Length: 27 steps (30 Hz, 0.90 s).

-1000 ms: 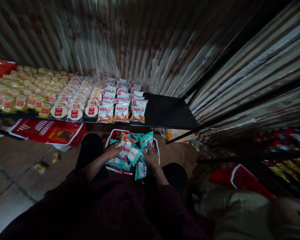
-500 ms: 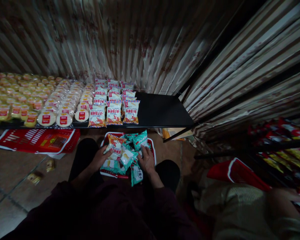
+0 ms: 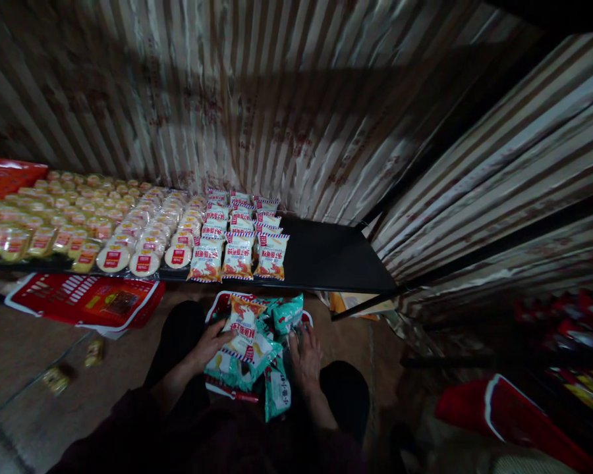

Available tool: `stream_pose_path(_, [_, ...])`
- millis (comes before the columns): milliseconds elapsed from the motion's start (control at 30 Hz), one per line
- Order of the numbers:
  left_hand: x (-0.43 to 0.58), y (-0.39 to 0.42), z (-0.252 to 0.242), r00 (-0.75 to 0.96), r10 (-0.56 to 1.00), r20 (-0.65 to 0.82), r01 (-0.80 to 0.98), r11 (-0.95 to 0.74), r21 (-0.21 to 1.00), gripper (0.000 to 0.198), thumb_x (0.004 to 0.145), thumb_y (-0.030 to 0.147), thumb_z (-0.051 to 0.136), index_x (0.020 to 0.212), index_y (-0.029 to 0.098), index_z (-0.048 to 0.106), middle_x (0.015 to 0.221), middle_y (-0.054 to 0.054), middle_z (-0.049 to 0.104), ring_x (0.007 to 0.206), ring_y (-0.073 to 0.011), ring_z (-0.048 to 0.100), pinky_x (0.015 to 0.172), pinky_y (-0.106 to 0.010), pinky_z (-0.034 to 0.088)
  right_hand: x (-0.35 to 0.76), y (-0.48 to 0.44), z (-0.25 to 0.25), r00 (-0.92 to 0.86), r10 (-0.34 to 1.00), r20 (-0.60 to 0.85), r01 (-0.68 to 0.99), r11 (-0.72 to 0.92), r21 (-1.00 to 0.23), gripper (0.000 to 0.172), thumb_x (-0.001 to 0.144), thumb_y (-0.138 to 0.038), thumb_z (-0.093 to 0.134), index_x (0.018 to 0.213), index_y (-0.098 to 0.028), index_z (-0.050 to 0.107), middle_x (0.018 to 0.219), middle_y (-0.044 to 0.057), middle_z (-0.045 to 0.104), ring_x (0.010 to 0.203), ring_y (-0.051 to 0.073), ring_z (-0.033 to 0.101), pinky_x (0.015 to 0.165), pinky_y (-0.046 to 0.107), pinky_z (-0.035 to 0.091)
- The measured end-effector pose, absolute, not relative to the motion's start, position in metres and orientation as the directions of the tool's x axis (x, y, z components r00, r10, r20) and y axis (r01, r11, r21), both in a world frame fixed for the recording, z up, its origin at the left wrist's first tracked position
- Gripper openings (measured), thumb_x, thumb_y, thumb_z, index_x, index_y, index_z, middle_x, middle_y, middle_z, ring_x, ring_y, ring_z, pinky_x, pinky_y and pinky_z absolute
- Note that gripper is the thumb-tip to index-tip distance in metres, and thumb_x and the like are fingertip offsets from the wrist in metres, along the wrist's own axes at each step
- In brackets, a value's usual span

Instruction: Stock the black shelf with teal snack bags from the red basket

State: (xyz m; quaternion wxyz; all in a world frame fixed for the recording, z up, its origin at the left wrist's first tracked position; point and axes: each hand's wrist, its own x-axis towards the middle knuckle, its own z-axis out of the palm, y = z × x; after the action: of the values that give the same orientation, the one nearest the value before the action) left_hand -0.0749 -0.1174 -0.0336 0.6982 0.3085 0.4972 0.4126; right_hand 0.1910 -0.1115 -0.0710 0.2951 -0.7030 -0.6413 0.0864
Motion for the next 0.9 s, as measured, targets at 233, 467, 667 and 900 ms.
stream_pose_path(233, [-0.057,-0.099,0.003,0.192,0.927,-0.322,-0.400,0.373,0.837,0.056,0.063,0.040,0.077,0.111,0.016,0.060,0.111,-0.009,0.067,0.099,-0.0270,0.063,0.087,-0.037,0.048,0.145,-0.085,0.018,0.107,0.983,0.147,0.475,0.079,-0.877,0.053,0.084,-0.053,0.048,0.125,-0.020,0.053,0.131,0.011,0.053,0.122,0.025,0.047,0.105,0.045,0.034])
stream_pose_path(467, [-0.042,-0.095,0.020,0.183,0.945,-0.273,-0.365,0.323,0.873,0.061,0.065,0.035,0.076,0.120,0.019,0.056,0.121,-0.010,0.062,0.109,-0.0277,0.059,0.093,-0.039,0.046,0.105,-0.077,0.043,-0.026,0.975,-0.220,-0.205,-0.221,-0.954,0.046,0.073,-0.053,0.065,0.106,-0.022,0.064,0.104,0.003,0.070,0.098,0.022,0.064,0.083,0.032,0.051])
stream_pose_path(667, [-0.042,-0.094,0.023,0.215,0.933,-0.287,-0.277,0.340,0.899,0.058,0.074,0.048,0.065,0.122,0.017,0.054,0.109,-0.010,0.068,0.099,-0.0244,0.063,0.087,-0.035,0.048,0.102,-0.079,0.044,-0.030,0.959,-0.281,-0.305,-0.276,-0.911,0.038,0.068,-0.051,0.069,0.090,-0.020,0.065,0.084,0.001,0.073,0.083,0.022,0.067,0.074,0.032,0.052])
stream_pose_path(900, [-0.060,-0.082,0.024,0.346,0.913,-0.218,0.438,0.048,0.897,0.035,0.073,0.050,0.062,0.094,0.023,0.068,0.086,-0.002,0.071,0.079,-0.0202,0.064,0.067,-0.024,0.043,0.132,-0.074,0.044,0.013,0.976,-0.217,-0.081,-0.216,-0.973,0.056,0.063,-0.045,0.075,0.114,-0.024,0.060,0.100,0.004,0.070,0.091,0.020,0.065,0.082,0.033,0.051])
